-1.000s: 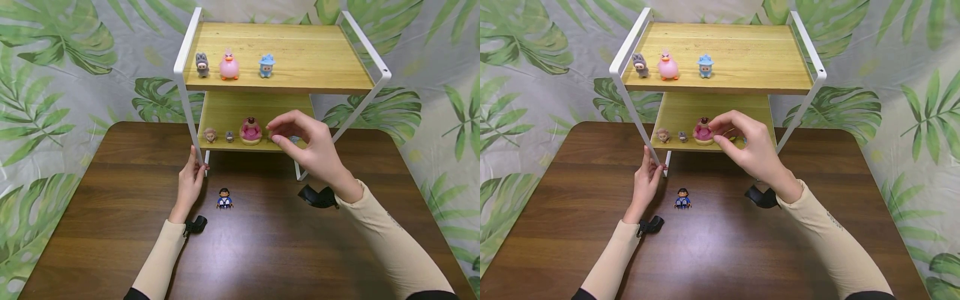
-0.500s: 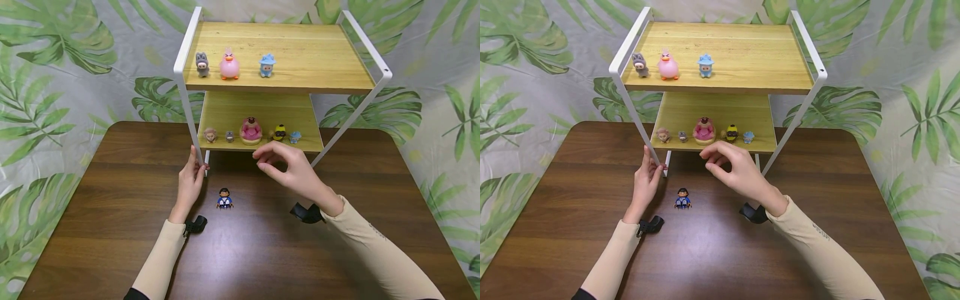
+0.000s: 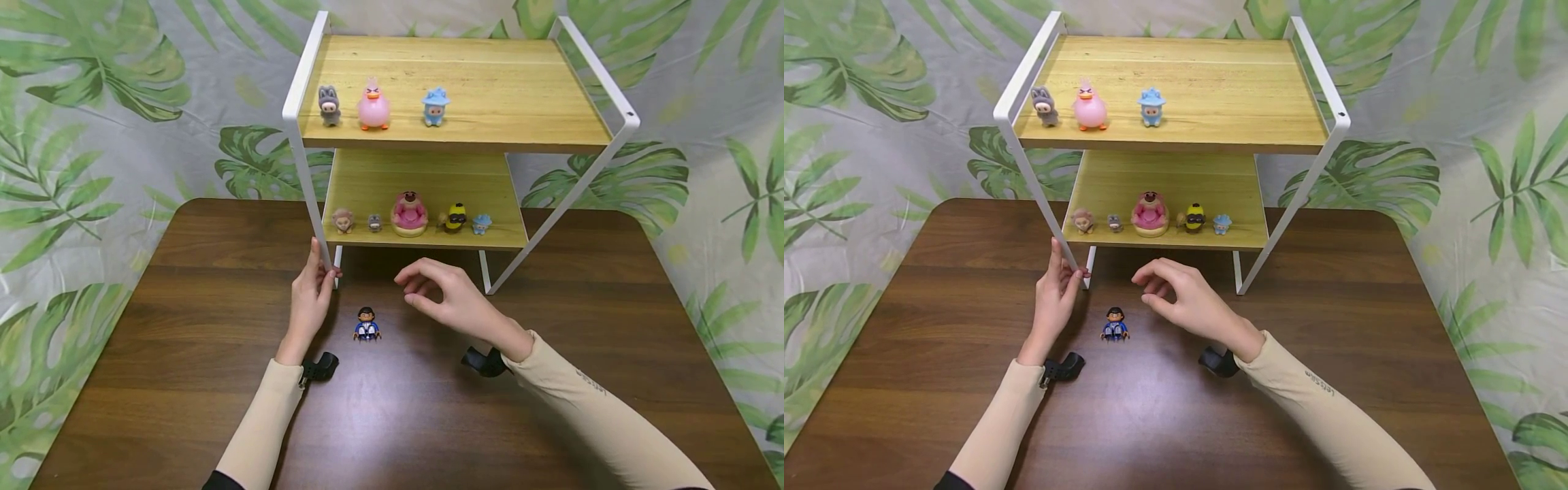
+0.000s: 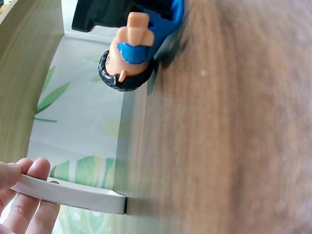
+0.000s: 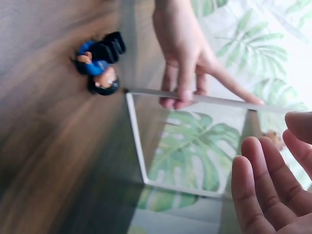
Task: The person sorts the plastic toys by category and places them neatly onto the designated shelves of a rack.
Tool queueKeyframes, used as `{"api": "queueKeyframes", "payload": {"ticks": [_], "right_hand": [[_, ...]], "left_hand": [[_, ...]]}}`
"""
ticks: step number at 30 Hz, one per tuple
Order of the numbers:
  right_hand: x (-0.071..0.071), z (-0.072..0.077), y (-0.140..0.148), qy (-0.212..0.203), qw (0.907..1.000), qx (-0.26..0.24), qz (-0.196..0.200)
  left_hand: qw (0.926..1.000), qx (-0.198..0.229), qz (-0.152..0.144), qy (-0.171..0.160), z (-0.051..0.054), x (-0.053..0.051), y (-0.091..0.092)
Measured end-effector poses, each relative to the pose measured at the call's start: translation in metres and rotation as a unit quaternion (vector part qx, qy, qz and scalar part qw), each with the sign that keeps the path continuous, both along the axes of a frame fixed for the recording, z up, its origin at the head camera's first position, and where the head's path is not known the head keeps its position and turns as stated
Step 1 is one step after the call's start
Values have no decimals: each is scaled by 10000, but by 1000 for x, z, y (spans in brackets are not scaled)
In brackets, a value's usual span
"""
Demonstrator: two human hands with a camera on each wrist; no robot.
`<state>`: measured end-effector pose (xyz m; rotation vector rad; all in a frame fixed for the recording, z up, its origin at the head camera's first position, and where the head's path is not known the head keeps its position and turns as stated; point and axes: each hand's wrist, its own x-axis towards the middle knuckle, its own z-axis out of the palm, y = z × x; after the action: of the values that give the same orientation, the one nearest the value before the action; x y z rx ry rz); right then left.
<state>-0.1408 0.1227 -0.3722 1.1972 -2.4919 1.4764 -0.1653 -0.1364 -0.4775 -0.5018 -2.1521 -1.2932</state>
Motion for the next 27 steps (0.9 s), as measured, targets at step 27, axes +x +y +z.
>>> {"api": "queueKeyframes", "payload": {"ticks": [27], "right_hand": [[1, -63, -27, -814, 9911, 1031, 227]], "left_hand": [[10000, -8, -35, -17, 0, 0, 0]]}}
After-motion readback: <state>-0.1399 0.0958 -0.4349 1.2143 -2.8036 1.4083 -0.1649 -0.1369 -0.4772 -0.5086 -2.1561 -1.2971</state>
